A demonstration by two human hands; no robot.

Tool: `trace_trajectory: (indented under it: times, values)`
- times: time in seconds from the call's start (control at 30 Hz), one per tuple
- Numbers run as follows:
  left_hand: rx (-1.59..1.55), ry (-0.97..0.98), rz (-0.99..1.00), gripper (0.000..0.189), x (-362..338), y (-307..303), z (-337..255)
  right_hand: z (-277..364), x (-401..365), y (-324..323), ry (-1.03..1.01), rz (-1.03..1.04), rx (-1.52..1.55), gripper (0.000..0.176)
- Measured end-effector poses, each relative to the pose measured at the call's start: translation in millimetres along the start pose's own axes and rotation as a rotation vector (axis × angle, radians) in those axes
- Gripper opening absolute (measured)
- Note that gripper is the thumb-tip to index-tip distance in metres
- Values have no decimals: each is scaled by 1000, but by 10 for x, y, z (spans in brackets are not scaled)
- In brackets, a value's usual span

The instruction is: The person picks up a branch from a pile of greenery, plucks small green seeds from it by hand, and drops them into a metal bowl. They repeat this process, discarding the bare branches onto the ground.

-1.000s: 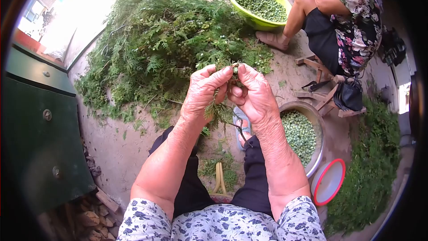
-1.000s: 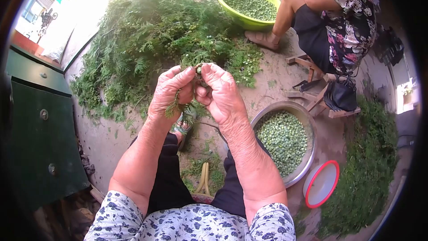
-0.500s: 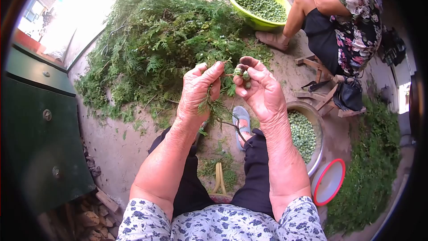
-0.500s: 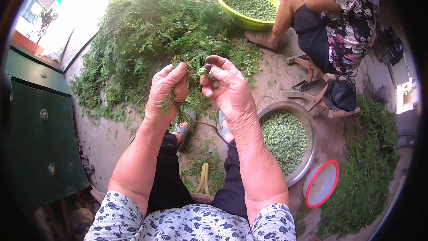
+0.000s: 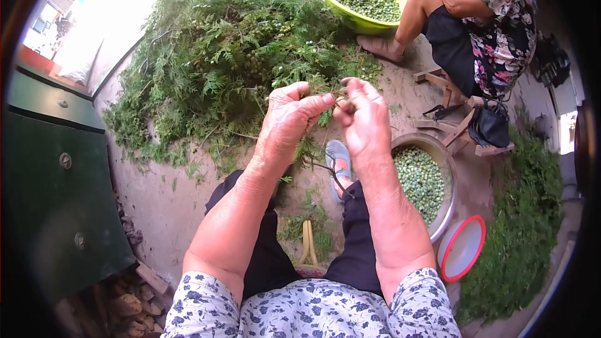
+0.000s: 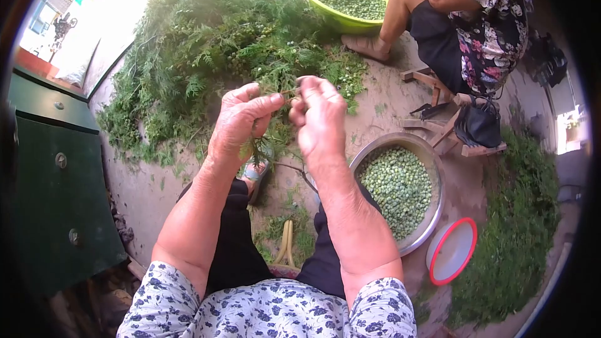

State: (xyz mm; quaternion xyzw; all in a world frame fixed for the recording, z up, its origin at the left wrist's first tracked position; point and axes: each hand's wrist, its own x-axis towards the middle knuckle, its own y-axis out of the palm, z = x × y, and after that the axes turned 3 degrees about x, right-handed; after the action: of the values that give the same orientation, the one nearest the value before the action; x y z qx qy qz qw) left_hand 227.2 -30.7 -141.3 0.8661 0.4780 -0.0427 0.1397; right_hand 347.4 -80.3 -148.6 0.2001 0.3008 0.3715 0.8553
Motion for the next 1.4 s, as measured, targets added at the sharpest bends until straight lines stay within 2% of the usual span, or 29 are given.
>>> trace_trajectory:
  times: [0.07,0.13,0.17,0.33,0.53,0.6,0.67,0.73,0.77,0.8,0.9,0.97,1.0,1.07,1.2,1.27,1.4]
  values:
    - [-42,47,-127,14,-108,27,-105,141,342,-316,-45,-85,241,13]
    - [-146,104,-212,13,-93,-162,-99,379,429,-462,-214,19,69,13]
    - [-219,144,-219,13,-48,-285,-96,456,410,-521,-233,33,52,11]
    - [-459,253,-189,30,-14,-653,-186,704,556,-1299,-52,-22,115,15]
    - [-636,246,-216,23,-1,-854,-167,995,389,-2333,-128,-309,-402,28]
    - [-682,223,-196,22,-3,-916,-139,976,187,-2606,-93,-514,-636,24]
    - [-719,206,-200,21,-25,-963,-118,893,243,-3452,-96,-491,-857,20]
    - [-797,202,-169,19,-27,-1006,-100,741,249,-4093,-170,-554,-912,18]
    - [-798,202,-165,19,-27,-1021,-98,703,154,-4083,-154,-612,-1004,19]
    - [-802,201,-156,19,-29,-1024,-94,687,80,-3993,-125,-614,-857,24]
    - [-798,188,-144,19,-51,-1009,-100,698,-132,-3340,-171,-628,-957,25]
    - [-799,176,-150,19,-53,-981,-82,768,-200,-2853,-315,-581,-1370,26]
    - [-795,170,-166,19,-54,-975,-75,802,-123,-2859,-424,-541,-1548,27]
    - [-818,170,-131,18,-49,-959,-37,864,-54,-2758,-523,-424,-1667,25]
    - [-808,156,-123,20,-30,-940,-7,865,24,-2649,-442,-484,-1794,23]
    - [-732,129,-123,21,-34,-911,-19,886,43,-2564,-410,-167,-1739,22]
    - [-763,153,-68,22,-13,-910,22,696,-4,-1667,-604,213,-1590,37]
